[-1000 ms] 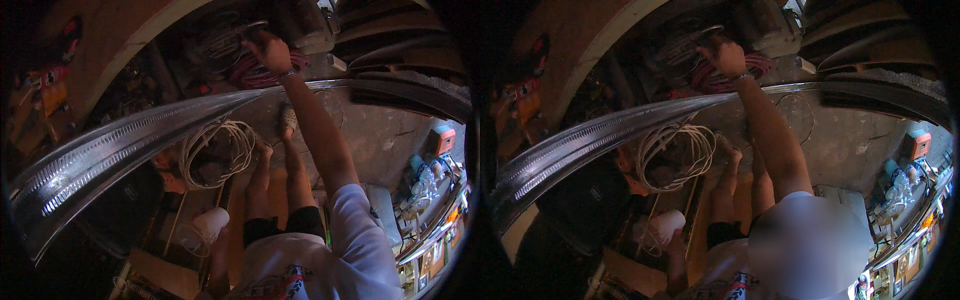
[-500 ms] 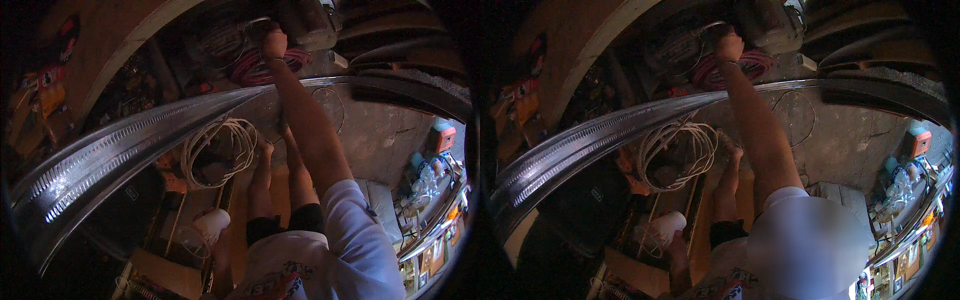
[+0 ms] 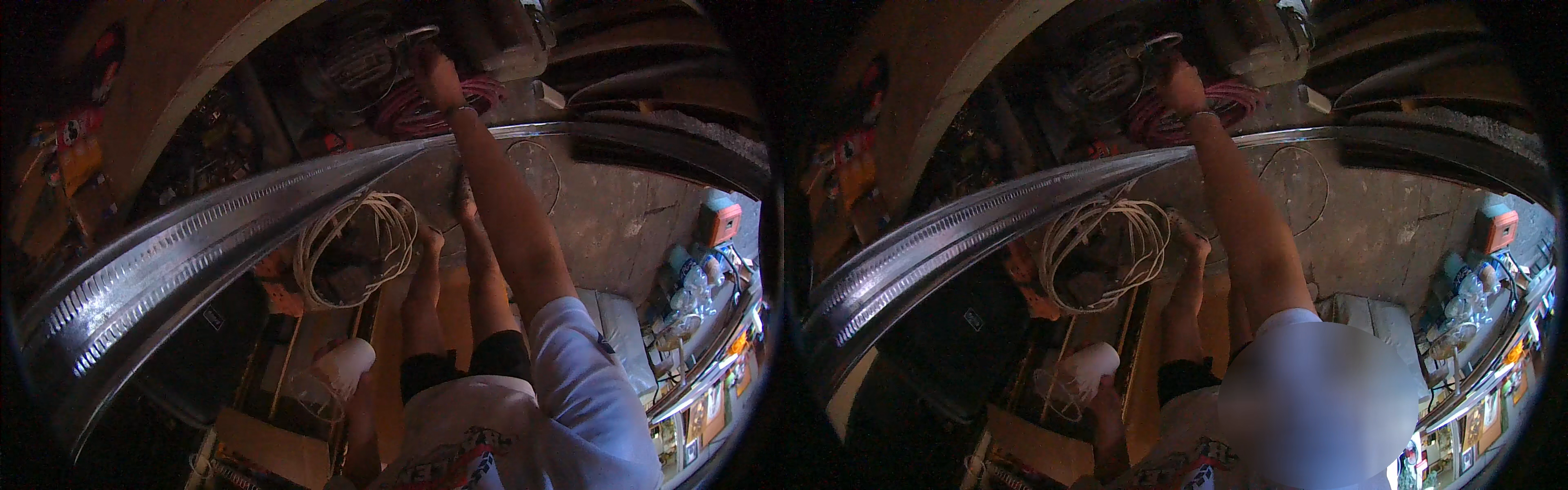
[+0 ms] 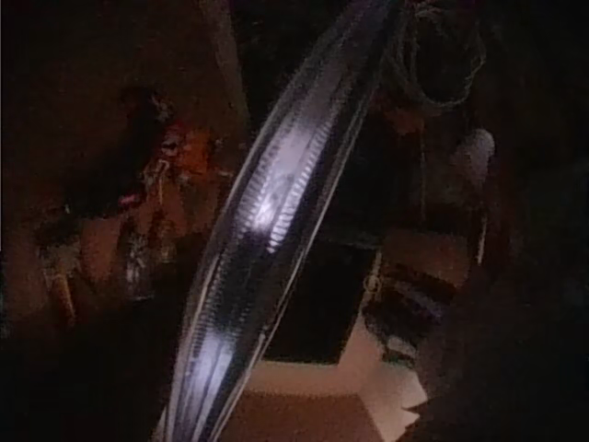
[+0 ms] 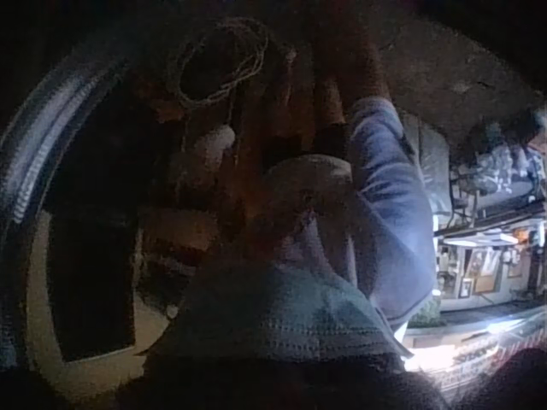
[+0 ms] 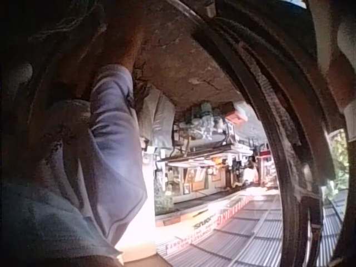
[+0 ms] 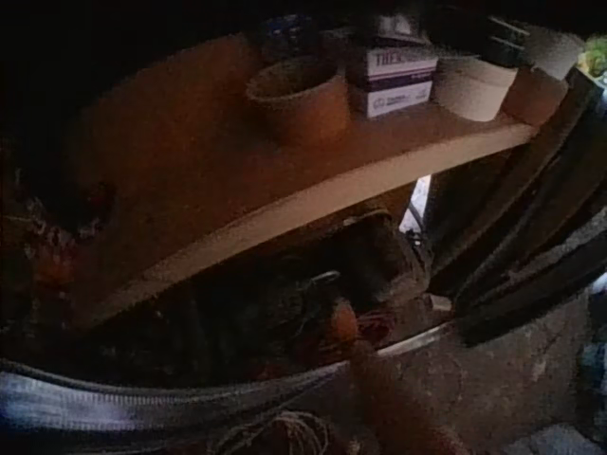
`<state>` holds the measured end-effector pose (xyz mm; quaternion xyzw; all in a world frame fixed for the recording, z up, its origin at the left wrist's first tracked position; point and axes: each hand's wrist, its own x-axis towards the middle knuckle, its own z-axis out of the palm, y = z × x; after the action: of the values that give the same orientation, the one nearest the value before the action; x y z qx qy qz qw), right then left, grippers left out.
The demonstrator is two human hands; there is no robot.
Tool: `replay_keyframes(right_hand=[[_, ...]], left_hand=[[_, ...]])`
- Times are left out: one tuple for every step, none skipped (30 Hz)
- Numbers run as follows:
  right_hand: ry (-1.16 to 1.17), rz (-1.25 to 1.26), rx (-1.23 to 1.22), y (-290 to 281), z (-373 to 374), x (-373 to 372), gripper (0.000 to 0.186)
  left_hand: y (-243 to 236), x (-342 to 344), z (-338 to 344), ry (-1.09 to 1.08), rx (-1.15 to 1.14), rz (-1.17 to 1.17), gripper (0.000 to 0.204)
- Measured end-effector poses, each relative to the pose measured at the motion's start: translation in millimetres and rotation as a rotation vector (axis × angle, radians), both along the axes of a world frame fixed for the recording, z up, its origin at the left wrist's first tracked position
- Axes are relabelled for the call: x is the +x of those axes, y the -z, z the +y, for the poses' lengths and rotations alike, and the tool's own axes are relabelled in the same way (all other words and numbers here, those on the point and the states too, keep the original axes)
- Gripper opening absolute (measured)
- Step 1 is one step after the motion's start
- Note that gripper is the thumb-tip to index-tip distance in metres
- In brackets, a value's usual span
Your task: The person retrieves a wooden stick and a paint can from a shelf, then opens the can and stirs the contents. They pour a liquid from a plastic jug into a small container and mix it with the stick. Finally, they pour the mixed liquid into a spray gun cup and attach the cup to the spray gun.
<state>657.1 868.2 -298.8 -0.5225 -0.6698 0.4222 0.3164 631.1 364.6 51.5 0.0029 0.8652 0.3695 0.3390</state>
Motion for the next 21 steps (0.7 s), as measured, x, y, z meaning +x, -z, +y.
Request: replay_keyframes(right_hand=[[-0.004,0.004,0.011,1,2,2,0.02],[-0.011,-0.016,-0.023,3,3,3,0.021],[0.009,0.006,0.032,4,3,4,0.021],[0.027,0.003,0.043,5,1,3,0.021],[0.066,-0.024,0.024,5,-1,1,0.021],[0.098,-0.047,0.031,5,-4,-2,0.019],[0.152,-0.097,0.009,3,-9,-8,0.018],[0.194,-0.165,-0.079,0,-12,-14,0.017],[0.238,-0.144,-0.085,-3,-14,-16,0.02],[0.269,-0.14,-0.157,-6,-16,-19,0.024],[0.299,-0.142,-0.22,-9,-18,-20,0.029],[0.283,-0.217,-0.205,-12,-20,-21,0.03],[0.265,-0.299,-0.18,-14,-22,-21,0.032],[0.252,-0.39,-0.145,-16,-23,-21,0.033],[0.272,-0.383,-0.092,-16,-25,-21,0.026],[0.298,-0.383,-0.029,-15,-27,-22,0.022],[0.309,-0.393,-0.009,-13,-28,-24,0.02],[0.326,-0.388,0.039,-10,-29,-26,0.021],[0.326,-0.393,0.043,-6,-29,-28,0.021],[0.326,-0.399,0.047,-1,-29,-29,0.022],[0.31,-0.356,0.062,4,-28,-29,0.022]], left_hand=[[0,1,3,0.01,-0.009,0.01,0.073],[0,1,6,-0.015,-0.028,0.018,0.073],[0,2,8,0.018,0.047,0.041,0.074],[0,2,9,0.07,0.114,0.057,0.075],[1,2,8,0.131,0.163,0.081,0.076],[1,2,7,0.111,0.162,0.067,0.077],[3,1,4,0.101,0.144,0.06,0.078],[5,0,0,0.052,0.132,0.037,0.078],[7,-1,-5,0.055,0.162,0.04,0.079],[9,-2,-10,0.019,0.196,0.029,0.079],[11,-3,-16,-0.018,0.231,0.018,0.08],[13,-4,-22,-0.034,0.236,0.031,0.079],[15,-5,-27,-0.051,0.24,0.045,0.078],[16,-5,-30,-0.069,0.244,0.057,0.077],[15,-4,-33,-0.041,0.141,0.039,0.076],[13,-3,-33,-0.012,0.039,0.02,0.074],[11,-1,-31,-0.043,-0.048,0.008,0.073],[7,2,-28,0.036,-0.001,0.015,0.072],[7,4,-22,0.055,0.059,0.026,0.071],[3,7,-15,0.019,0.051,0.024,0.07],[2,9,-7,-0.018,0.043,0.023,0.069]])
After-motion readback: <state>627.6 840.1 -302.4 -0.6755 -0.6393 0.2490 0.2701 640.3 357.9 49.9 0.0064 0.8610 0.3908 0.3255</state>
